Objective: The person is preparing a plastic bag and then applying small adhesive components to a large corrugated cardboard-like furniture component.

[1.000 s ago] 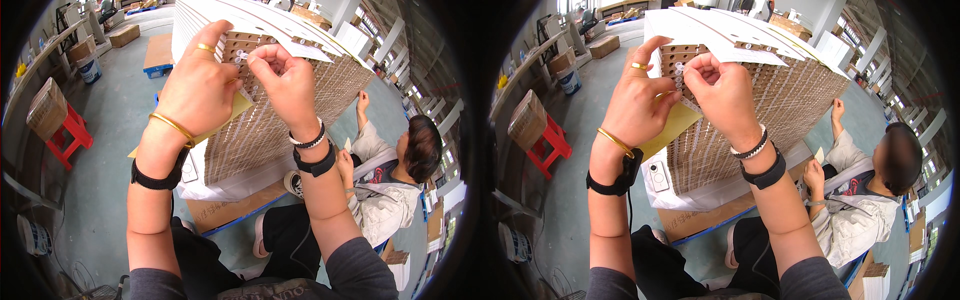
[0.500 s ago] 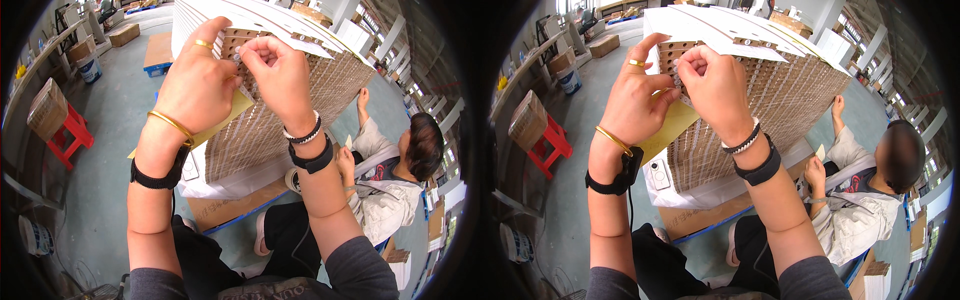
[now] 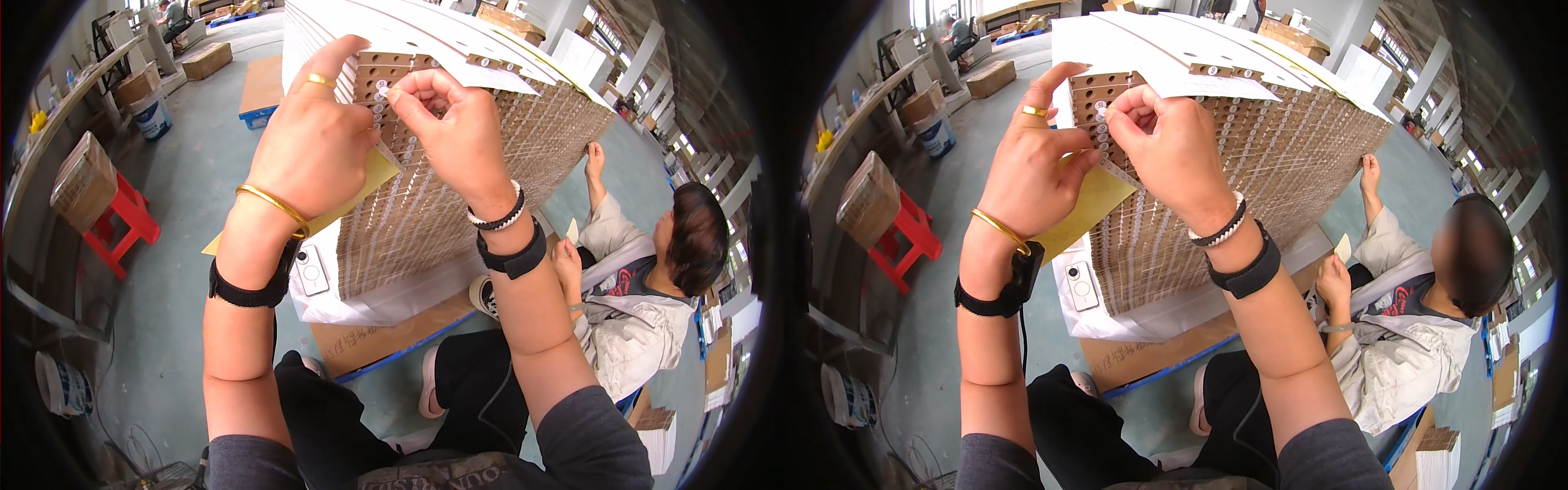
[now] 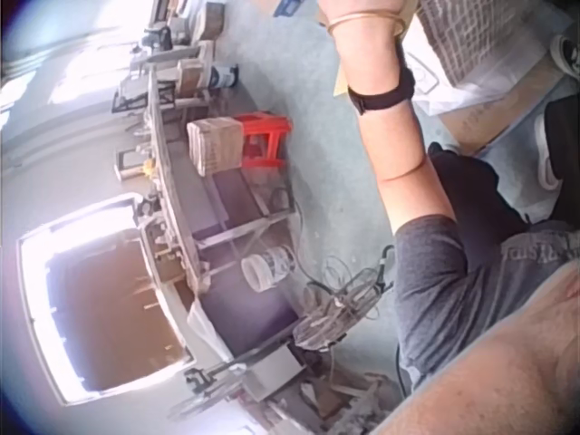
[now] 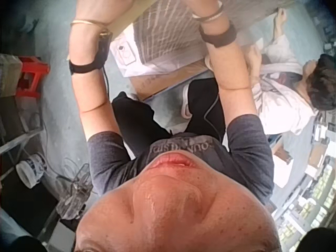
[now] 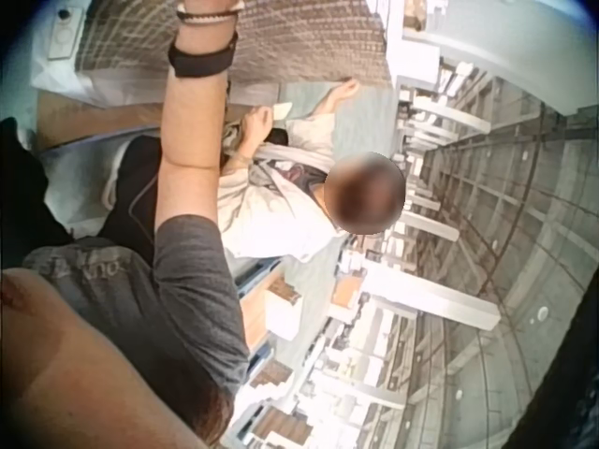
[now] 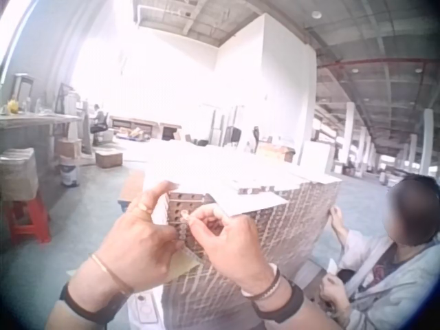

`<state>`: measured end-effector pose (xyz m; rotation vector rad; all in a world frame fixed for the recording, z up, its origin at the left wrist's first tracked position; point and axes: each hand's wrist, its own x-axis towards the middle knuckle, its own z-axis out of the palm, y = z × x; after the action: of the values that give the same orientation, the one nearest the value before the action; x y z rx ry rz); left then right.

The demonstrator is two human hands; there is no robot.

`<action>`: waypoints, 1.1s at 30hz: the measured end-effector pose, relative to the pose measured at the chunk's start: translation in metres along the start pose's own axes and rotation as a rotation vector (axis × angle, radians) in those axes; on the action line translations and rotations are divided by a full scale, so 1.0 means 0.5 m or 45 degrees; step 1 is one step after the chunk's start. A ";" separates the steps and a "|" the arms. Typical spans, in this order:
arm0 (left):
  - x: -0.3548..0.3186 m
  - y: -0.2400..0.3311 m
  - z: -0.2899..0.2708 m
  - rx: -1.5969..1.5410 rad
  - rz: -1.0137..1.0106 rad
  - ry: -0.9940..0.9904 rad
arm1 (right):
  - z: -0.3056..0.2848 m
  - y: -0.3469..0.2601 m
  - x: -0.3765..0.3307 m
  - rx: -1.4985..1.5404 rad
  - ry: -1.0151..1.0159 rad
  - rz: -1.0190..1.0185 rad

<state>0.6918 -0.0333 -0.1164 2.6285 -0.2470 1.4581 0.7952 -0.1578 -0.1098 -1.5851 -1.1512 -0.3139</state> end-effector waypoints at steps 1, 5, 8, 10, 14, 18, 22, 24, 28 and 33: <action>0.000 -0.002 0.001 0.005 -0.002 0.005 | 0.001 0.002 0.000 0.006 0.019 -0.038; 0.001 -0.002 0.005 0.005 0.001 0.016 | 0.001 -0.001 0.001 0.043 0.054 -0.062; 0.002 -0.001 0.006 -0.002 -0.003 0.034 | 0.006 -0.007 0.007 0.015 0.083 -0.070; 0.002 -0.001 0.006 -0.008 -0.012 0.033 | 0.013 -0.011 0.005 -0.073 0.116 -0.072; 0.003 0.000 0.007 -0.037 -0.017 0.043 | 0.023 -0.004 0.000 -0.255 0.254 -0.187; 0.004 -0.001 0.008 -0.031 -0.010 0.043 | 0.027 0.004 -0.002 -0.306 0.325 -0.287; 0.003 -0.003 0.009 -0.021 -0.006 0.044 | 0.035 0.007 -0.004 -0.328 0.352 -0.307; 0.003 -0.003 0.010 -0.016 0.003 0.049 | 0.037 0.008 -0.004 -0.376 0.371 -0.365; 0.004 -0.004 0.013 -0.027 -0.001 0.056 | 0.040 0.009 -0.005 -0.449 0.390 -0.401; 0.002 -0.003 0.014 -0.034 -0.008 0.066 | 0.048 0.008 -0.006 -0.408 0.413 -0.383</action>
<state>0.6987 -0.0331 -0.1192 2.5640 -0.2507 1.5080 0.7886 -0.1383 -0.1229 -1.5553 -1.1194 -0.9583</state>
